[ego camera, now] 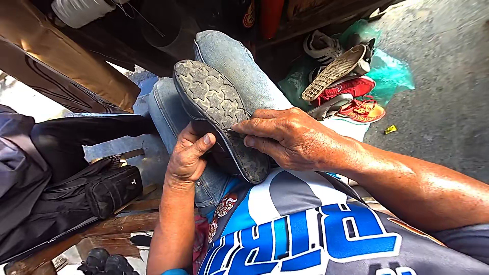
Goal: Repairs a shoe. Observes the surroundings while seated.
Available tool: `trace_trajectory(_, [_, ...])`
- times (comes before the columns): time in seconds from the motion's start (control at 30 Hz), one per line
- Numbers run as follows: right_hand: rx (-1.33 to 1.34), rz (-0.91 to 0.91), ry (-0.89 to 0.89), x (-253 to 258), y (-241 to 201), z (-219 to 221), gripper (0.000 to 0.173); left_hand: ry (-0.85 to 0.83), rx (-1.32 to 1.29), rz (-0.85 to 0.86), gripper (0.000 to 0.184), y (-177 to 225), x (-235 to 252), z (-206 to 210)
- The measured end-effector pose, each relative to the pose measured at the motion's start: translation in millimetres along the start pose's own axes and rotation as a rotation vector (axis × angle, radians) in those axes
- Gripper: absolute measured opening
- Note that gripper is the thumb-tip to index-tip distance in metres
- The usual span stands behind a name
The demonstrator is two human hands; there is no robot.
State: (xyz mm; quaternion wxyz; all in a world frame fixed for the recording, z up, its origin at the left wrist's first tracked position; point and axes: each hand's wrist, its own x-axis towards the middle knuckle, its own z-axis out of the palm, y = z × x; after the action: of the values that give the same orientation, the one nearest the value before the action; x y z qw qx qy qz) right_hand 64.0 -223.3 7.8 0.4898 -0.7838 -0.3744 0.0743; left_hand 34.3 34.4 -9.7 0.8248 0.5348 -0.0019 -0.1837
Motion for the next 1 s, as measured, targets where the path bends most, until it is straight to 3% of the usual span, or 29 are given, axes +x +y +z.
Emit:
trace_trajectory(0.1, [-0.065, 0.030, -0.014, -13, 1, -4, 0.032, 0.060, 0.152, 0.022, 0.031, -9, -6, 10])
trace_trajectory(0.2, [-0.070, -0.037, -0.003, -7, 17, -13, 0.033, 0.000, 0.270, 0.095, 0.044, 5, 1, 18])
trace_trajectory(0.43, [-0.062, -0.034, -0.315, 17, 13, -59, 0.028, -0.112, 0.609, 0.185, 0.044, 9, 19, 28])
trace_trajectory(1.0, [-0.127, -0.045, -0.330, 25, 22, -48, 0.025, -0.162, 0.691, 0.219, 0.049, 3, 32, 23])
